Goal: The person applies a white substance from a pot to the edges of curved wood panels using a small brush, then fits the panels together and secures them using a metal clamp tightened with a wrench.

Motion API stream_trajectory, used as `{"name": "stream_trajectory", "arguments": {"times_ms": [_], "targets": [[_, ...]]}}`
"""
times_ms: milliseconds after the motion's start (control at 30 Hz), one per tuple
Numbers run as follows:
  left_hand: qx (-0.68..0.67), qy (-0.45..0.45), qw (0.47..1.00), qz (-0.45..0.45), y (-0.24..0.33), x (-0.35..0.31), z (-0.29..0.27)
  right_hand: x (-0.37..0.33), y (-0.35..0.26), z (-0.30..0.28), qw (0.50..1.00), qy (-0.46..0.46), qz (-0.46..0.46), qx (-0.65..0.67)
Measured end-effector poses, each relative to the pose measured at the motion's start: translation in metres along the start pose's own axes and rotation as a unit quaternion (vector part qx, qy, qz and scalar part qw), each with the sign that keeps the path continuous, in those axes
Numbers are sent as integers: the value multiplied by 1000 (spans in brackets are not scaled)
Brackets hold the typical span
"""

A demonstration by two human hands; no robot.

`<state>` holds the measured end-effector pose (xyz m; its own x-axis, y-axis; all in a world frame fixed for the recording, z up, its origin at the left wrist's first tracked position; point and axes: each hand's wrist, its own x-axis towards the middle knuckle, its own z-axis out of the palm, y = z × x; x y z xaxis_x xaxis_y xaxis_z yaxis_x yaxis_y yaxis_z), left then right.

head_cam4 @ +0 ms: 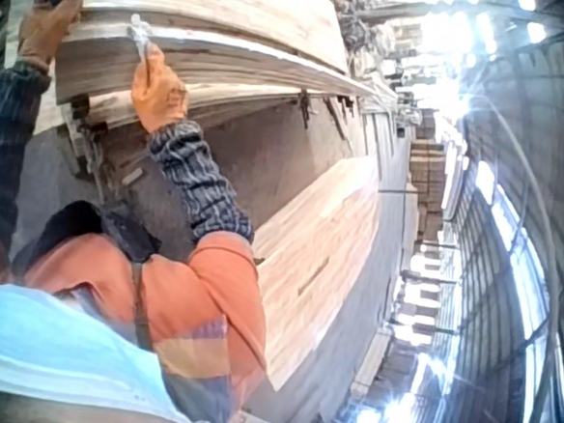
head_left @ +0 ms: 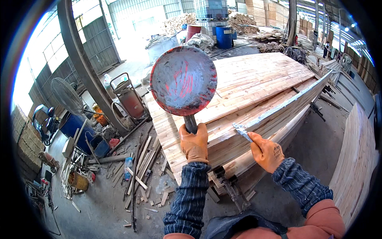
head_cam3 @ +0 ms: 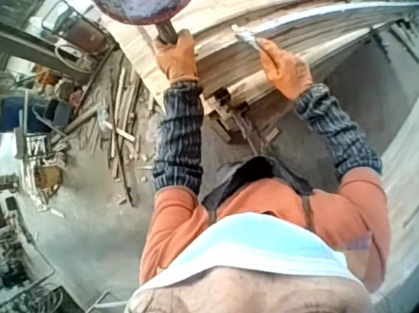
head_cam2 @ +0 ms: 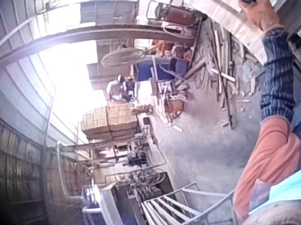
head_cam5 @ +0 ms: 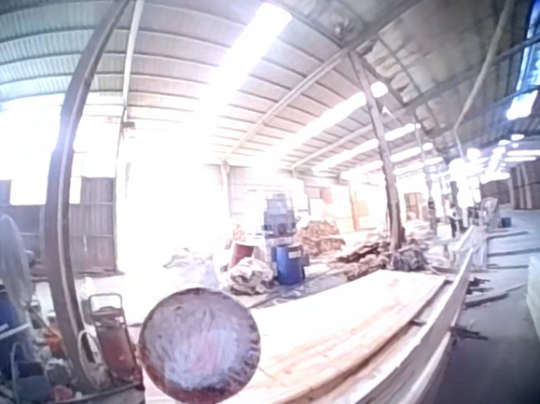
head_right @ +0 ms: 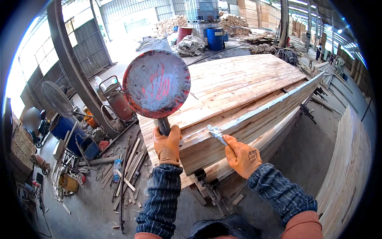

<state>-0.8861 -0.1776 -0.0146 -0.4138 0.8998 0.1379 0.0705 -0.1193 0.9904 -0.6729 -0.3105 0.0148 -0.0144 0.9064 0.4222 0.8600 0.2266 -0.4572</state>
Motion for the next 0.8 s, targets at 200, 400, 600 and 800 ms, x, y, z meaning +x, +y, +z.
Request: {"name": "stream_trajectory", "arguments": {"times_ms": [200,400,600,800], "targets": [[46,-12,998,-30,13,-4,-2,3,-4,-5,1000,5,1,29],[61,-31,997,-25,5,1,-3,75,-47,-38,991,31,-52,122],[38,8,997,67,-5,2,4,208,-95,-10,983,64,-7,173],[32,-4,997,70,-29,17,-2,249,-107,62,986,90,-144,9]]}}
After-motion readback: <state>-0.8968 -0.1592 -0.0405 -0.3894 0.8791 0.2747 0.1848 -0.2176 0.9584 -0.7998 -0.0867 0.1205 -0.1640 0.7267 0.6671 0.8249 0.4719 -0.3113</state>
